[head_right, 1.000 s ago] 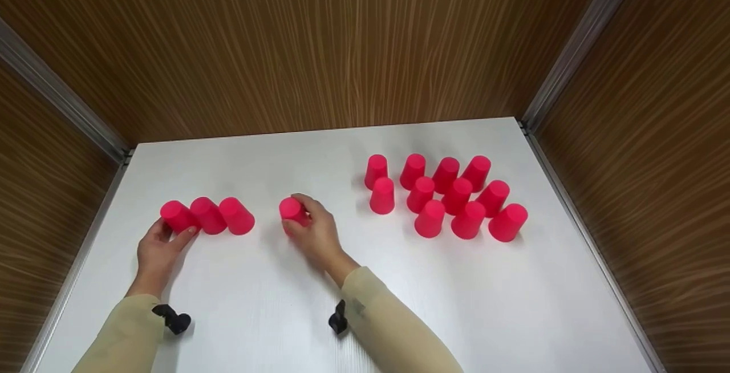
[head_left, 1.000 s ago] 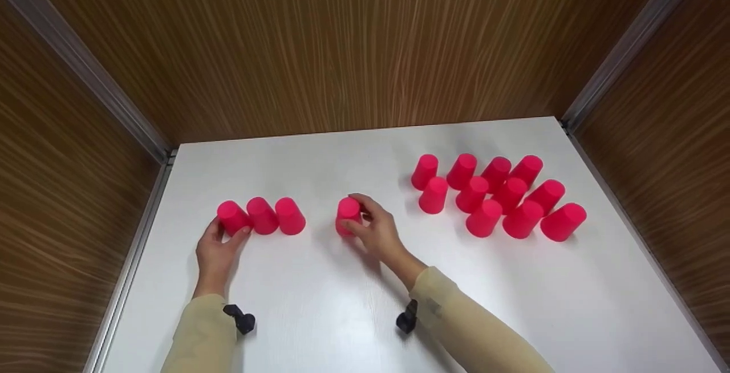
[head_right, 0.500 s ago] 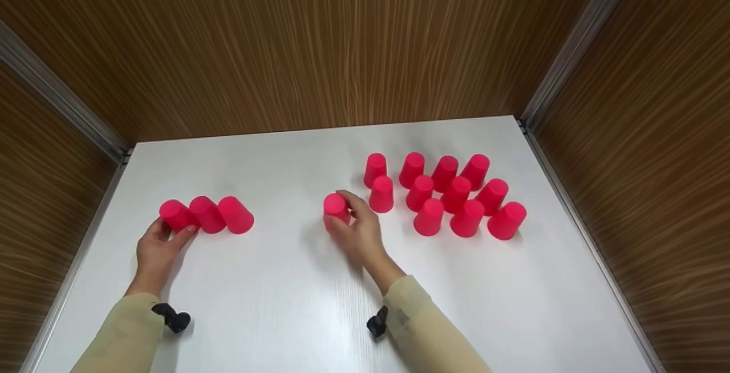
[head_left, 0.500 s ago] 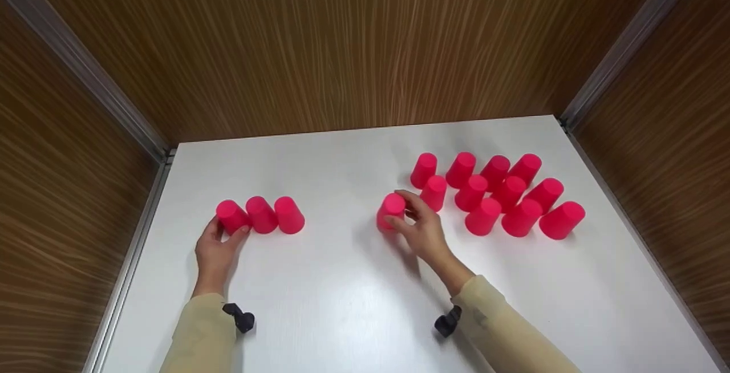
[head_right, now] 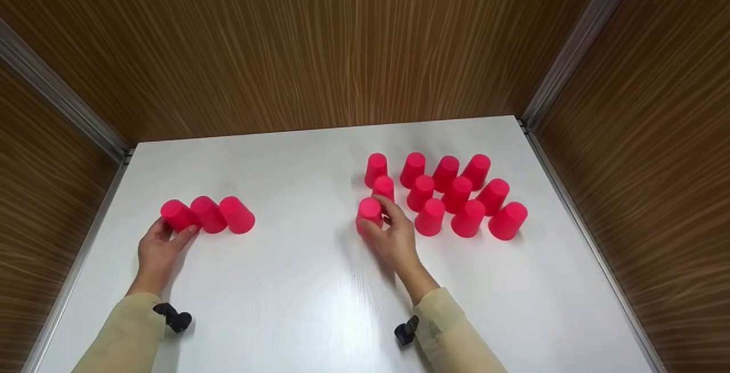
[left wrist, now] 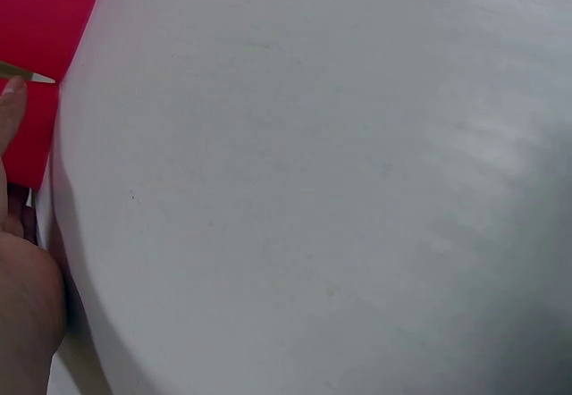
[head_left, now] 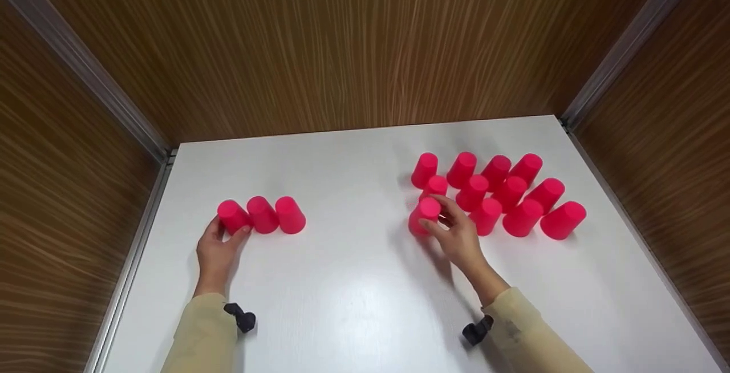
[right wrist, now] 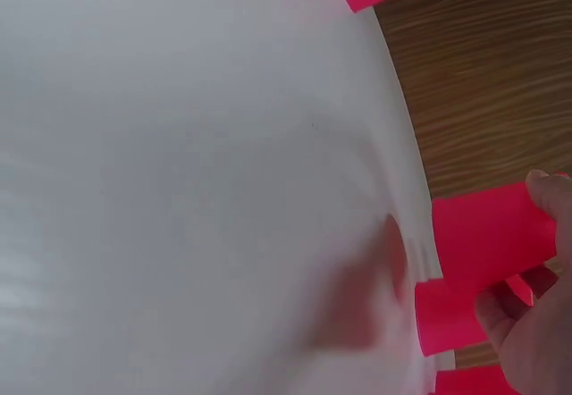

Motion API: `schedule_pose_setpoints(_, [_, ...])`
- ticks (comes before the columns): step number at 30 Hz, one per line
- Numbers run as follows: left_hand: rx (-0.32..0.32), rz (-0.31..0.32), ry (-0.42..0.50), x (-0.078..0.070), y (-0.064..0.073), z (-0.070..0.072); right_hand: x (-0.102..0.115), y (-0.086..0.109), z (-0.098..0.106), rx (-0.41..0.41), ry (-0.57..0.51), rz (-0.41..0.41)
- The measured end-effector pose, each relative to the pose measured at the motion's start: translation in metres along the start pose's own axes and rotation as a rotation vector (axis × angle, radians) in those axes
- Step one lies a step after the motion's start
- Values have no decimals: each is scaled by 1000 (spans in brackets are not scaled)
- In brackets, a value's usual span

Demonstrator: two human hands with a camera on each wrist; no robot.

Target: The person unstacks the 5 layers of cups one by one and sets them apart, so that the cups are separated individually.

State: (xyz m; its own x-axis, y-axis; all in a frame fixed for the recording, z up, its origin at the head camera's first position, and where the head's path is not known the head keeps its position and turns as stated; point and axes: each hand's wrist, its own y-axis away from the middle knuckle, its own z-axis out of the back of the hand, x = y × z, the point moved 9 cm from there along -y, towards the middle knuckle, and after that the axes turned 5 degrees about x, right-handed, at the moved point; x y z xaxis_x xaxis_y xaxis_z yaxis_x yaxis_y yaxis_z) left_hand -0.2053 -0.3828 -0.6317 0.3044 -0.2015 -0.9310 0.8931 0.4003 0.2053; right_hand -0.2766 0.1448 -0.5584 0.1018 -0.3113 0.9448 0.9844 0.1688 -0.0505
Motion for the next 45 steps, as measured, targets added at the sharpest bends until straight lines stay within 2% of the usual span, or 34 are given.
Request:
schedule_pose_setpoints(8, [-6,-8,16,-1,2,2,-9,4,17,-13,20,-12])
schedule_pose_setpoints(14, [-21,-35,28,1,3,4,-20,7,20,6,45,-77])
schedule_pose_setpoints(22, [-2,-12,24,6,5,4,-24,7,23,17,47,-108])
schedule_pose_setpoints(29, [-2,-17,27,5,7,6,-25,4,22,10,54,-78])
schedule_pose_setpoints(40, [-10,-3,19,9,7,8,-28,1,21,-2,57,-88])
schedule_pose_setpoints(45, [-3,-4,30,9,6,6,-21,2,25,-12,49,-42])
